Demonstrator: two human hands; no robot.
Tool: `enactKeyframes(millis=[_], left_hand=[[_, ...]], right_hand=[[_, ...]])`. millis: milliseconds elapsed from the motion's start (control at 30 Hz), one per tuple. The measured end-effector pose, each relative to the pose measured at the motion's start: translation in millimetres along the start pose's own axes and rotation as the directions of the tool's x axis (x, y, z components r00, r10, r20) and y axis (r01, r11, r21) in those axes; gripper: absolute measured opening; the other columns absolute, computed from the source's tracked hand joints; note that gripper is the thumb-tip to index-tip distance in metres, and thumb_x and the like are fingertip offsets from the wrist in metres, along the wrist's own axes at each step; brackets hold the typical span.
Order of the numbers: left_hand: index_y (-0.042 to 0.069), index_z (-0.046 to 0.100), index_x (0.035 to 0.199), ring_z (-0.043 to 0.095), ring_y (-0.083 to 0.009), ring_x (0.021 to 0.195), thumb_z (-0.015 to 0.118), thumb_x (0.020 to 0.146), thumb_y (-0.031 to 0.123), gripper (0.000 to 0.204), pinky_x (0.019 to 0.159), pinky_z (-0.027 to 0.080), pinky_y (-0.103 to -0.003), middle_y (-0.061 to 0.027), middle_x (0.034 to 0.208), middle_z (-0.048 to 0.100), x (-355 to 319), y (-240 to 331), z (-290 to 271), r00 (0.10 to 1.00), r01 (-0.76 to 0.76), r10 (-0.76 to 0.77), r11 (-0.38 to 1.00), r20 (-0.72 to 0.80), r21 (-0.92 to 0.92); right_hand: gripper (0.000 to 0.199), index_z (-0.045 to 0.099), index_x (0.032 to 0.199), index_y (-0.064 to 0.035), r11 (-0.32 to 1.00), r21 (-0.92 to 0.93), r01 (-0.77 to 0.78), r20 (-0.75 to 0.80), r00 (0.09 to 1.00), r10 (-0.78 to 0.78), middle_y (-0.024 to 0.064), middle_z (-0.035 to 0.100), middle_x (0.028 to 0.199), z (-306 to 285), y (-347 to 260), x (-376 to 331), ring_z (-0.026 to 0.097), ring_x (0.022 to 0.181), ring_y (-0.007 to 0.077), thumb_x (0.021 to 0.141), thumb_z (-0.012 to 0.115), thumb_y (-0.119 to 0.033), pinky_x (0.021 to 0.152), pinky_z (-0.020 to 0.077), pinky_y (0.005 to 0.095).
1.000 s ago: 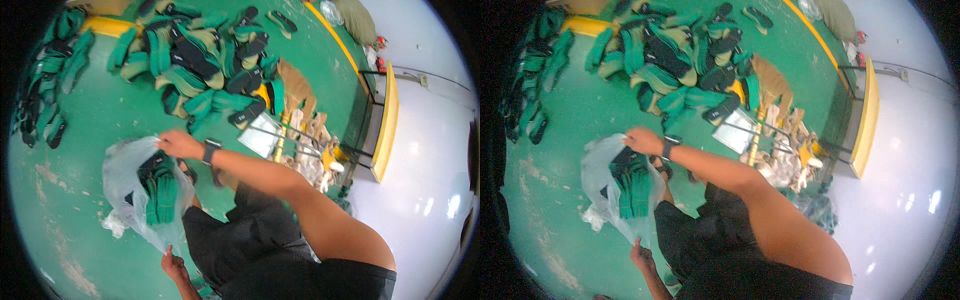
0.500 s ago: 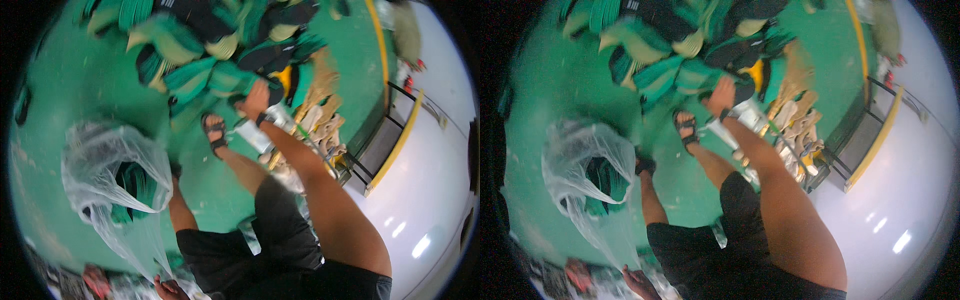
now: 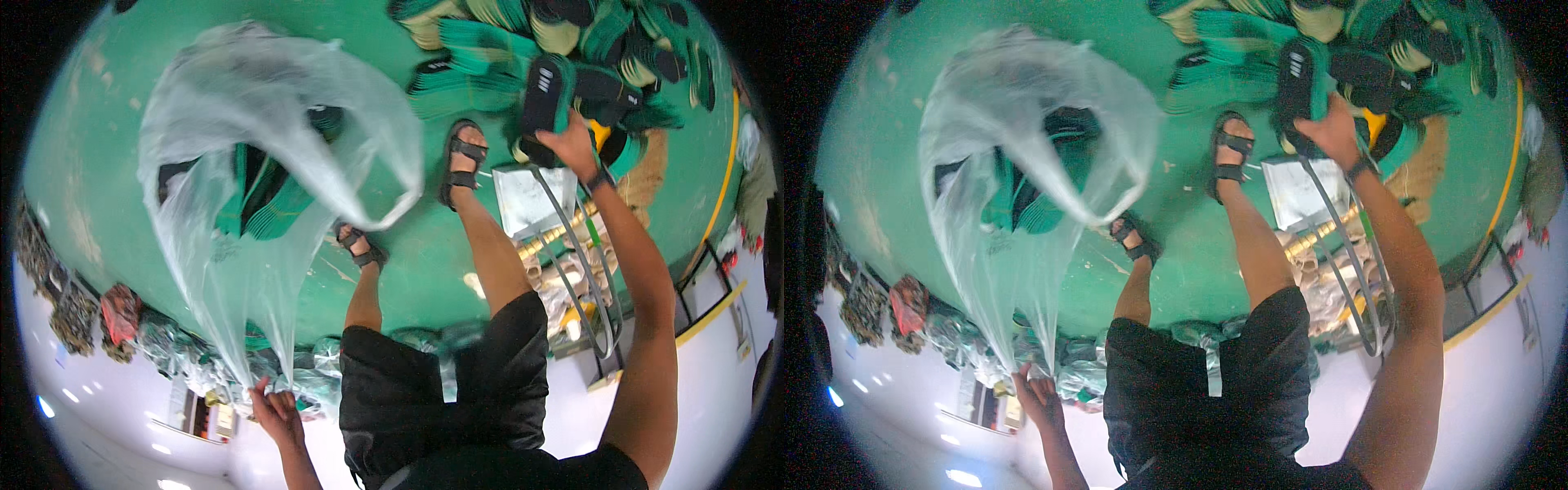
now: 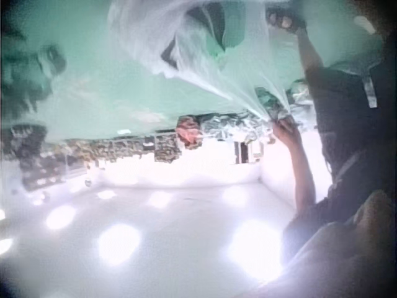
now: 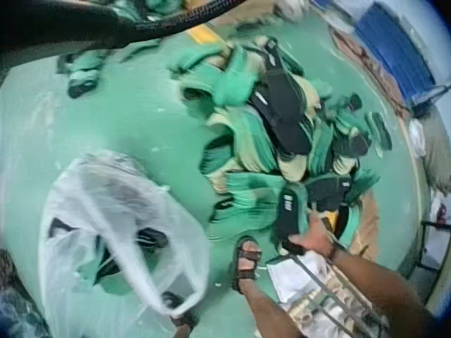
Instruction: The person picks up green and black shoe soles from a large pile on the factory floor and places them into a clear plastic bag by hand.
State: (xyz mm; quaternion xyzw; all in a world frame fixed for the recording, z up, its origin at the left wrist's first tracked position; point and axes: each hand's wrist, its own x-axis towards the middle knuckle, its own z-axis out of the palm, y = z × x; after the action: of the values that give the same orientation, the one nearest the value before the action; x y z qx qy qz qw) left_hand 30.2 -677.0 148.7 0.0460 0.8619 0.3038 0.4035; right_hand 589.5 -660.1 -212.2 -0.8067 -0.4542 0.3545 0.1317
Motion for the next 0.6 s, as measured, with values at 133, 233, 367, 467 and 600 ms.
enactKeyframes(millis=[133, 233, 367, 467, 600], left_hand=[[0.0, 0.041, 0.129, 0.02, -0.0073, 0.039, 0.028, 0.1, 0.039, 0.051, 0.046, 0.026, -0.024, 0.0035, 0.042, 0.025, 23, -7, -20, 0.97, -0.043, 0.069, 0.993, 0.235, -0.112], [0.0, 0.034, 0.136, 0.026, -0.0078, 0.041, 0.027, 0.1, 0.037, 0.052, 0.051, 0.033, -0.025, 0.0037, 0.042, 0.028, 29, -9, -22, 0.948, 0.011, 0.049, 0.983, 0.316, -0.186], [0.001, 0.03, 0.138, 0.023, -0.008, 0.04, 0.03, 0.1, 0.038, 0.053, 0.049, 0.027, -0.025, 0.0036, 0.043, 0.028, 43, -2, -26, 0.921, 0.001, 0.152, 0.919, 0.359, -0.393], [-0.002, 0.036, 0.134, 0.029, -0.009, 0.045, 0.031, 0.1, 0.035, 0.05, 0.055, 0.034, -0.028, 0.0027, 0.045, 0.031, 52, -1, -36, 0.897, 0.011, 0.237, 0.832, 0.374, -0.554], [-0.004, 0.043, 0.129, 0.034, -0.0097, 0.046, 0.036, 0.099, 0.034, 0.049, 0.057, 0.037, -0.029, 0.0015, 0.047, 0.035, 62, -21, -53, 0.854, 0.054, 0.282, 0.787, 0.436, -0.614]], right_hand=[[0.036, 0.057, 0.103, 0.0007, 0.784, 0.607, -0.133, 0.094, 0.991, 0.095, 0.0089, 0.064, 0.098, -58, -183, -106, 0.059, 0.084, 0.0153, 0.072, 0.072, -0.008, 0.078, 0.0487, 0.0306], [0.052, 0.049, 0.122, -0.0027, 0.884, 0.327, 0.333, 0.266, 0.865, -0.425, 0.0103, 0.054, 0.119, -62, -270, -159, 0.052, 0.108, 0.0226, 0.076, 0.069, -0.016, 0.093, 0.0413, 0.0358], [0.085, 0.04, 0.128, 0.0024, 0.648, 0.331, 0.686, 0.478, 0.471, -0.742, 0.0197, 0.047, 0.122, 27, -412, -153, 0.044, 0.114, 0.0353, 0.059, 0.073, -0.035, 0.097, 0.0345, 0.0428], [0.082, 0.049, 0.113, 0.0072, 0.636, 0.164, 0.754, 0.739, 0.333, -0.586, 0.0235, 0.054, 0.105, 112, -460, -141, 0.051, 0.101, 0.0366, 0.051, 0.075, -0.04, 0.088, 0.0383, 0.0427], [0.071, 0.054, 0.102, 0.0042, 0.486, -0.017, 0.874, 0.868, 0.254, -0.426, 0.0233, 0.056, 0.102, 205, -492, -94, 0.052, 0.097, 0.0364, 0.052, 0.075, -0.042, 0.08, 0.0395, 0.0435]])
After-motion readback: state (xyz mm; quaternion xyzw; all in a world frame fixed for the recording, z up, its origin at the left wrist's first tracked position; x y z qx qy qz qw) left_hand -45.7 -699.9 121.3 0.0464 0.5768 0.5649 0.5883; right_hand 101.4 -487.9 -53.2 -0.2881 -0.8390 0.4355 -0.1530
